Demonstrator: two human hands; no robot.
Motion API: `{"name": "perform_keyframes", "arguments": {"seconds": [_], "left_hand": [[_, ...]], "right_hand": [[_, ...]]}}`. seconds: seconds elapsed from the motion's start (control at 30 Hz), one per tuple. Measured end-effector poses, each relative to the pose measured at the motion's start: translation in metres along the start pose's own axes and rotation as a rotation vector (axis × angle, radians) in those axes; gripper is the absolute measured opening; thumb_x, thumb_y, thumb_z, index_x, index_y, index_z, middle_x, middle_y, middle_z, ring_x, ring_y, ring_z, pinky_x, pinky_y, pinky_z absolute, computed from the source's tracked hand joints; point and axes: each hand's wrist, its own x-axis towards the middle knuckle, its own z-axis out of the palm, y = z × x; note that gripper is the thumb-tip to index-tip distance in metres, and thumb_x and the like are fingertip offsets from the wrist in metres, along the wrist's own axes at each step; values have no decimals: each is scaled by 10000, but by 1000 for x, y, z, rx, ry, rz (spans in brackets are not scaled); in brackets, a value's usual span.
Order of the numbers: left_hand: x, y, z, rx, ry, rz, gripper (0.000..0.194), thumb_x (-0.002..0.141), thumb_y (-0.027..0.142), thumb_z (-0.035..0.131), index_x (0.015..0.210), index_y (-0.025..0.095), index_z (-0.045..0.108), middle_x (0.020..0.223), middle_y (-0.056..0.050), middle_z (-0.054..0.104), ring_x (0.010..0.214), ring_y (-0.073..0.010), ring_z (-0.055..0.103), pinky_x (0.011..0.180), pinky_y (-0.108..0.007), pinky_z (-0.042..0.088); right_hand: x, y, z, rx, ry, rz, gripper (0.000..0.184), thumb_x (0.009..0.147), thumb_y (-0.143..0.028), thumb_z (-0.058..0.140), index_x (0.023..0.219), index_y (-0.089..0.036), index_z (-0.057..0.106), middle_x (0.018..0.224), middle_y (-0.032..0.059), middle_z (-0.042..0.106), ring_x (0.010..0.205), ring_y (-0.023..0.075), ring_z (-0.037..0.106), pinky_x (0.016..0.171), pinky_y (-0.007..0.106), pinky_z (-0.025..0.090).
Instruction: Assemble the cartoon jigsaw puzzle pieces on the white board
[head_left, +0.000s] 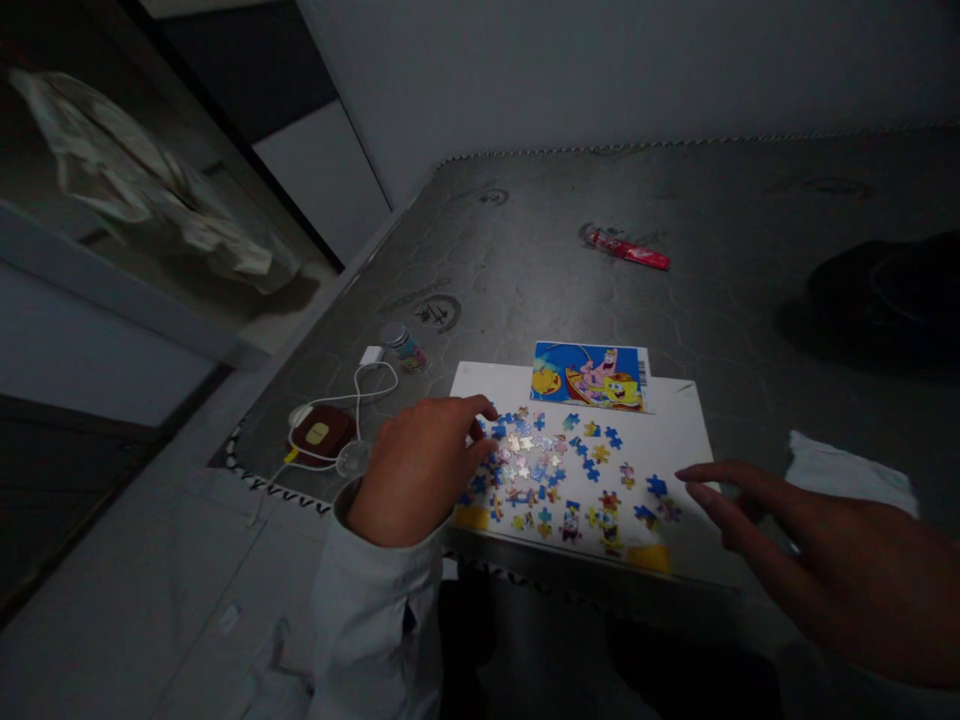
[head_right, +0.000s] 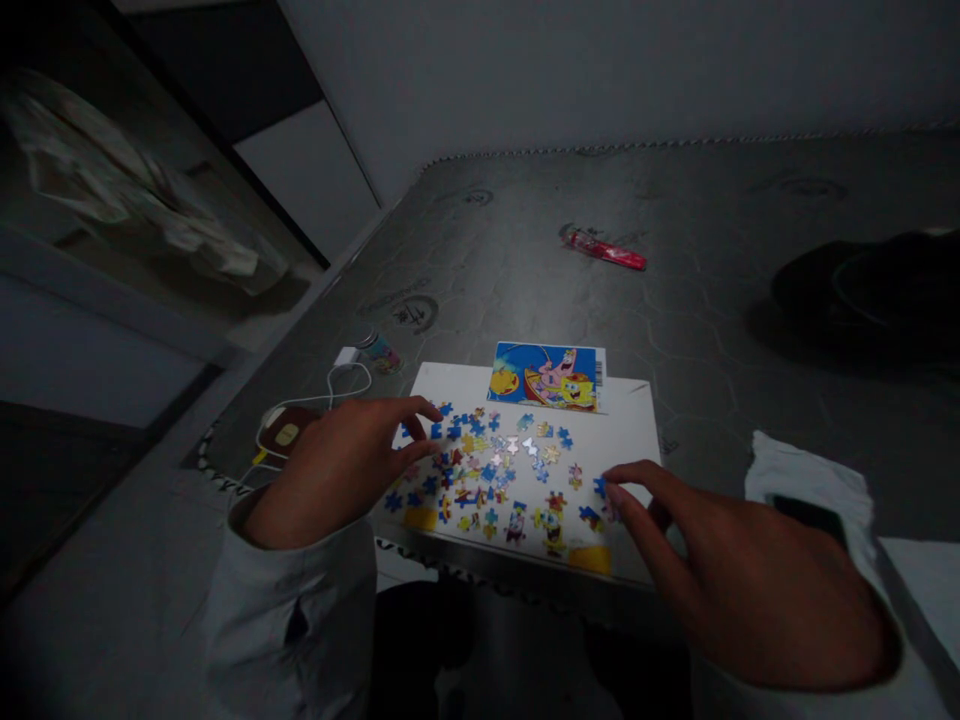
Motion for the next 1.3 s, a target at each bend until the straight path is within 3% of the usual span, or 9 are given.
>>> {"name": "perform_keyframes", "arguments": {"seconds": [0.17,0.4,0.7,0.83,1.0,1.3], "left_hand": [[0,-2,0,7,2,-7,327,1070,324,812,1396,304,844,1303,-86,892,1230,-362,835,1032,-494,634],[0,-3,-1,8,-13,-34,334,1074,323,805,1406,316,842,1314,-76,889,1225,-347,830,1003,-475,618],[3,-19,0,-14,-33,-110,289,1070,303,800,1353,335,843,1272,0,899,1253,-303,808,1010,-438,592],[4,-22,2,-3,-70,-143,241,1088,353,773,1311,325,861,1251,-10,902,1206,-299,818,980,-434,591],[4,-19,0,3,-110,-200,206,1105,343,727,1237,332,884,1275,-3,894,1253,-321,807,971,-450,586],[3,-19,-2,-7,-155,-189,244,1054,224,746,1241,319,870,1305,-10,887,1326,-319,780,1029,-449,584]], "right_hand": [[-2,1,1,13,-43,9,659,1143,-697,296,1364,-412,848,1032,28,923,557,283,810,415,373,610],[2,-5,-1,21,-34,35,726,1106,-782,277,1282,-414,877,803,26,879,478,295,764,380,369,543],[-5,-42,-6,-17,103,148,824,1115,-817,205,1197,-391,906,685,33,808,467,294,728,483,399,490],[-4,-37,-4,-41,81,158,822,1128,-792,202,1247,-372,899,731,53,833,501,318,741,511,429,515],[-1,-22,2,40,45,176,835,1053,-891,238,1157,-397,904,707,38,830,449,287,724,448,380,488],[-8,-47,-3,-51,83,170,849,1149,-763,142,1264,-356,877,790,47,851,497,309,721,537,457,480]]}}
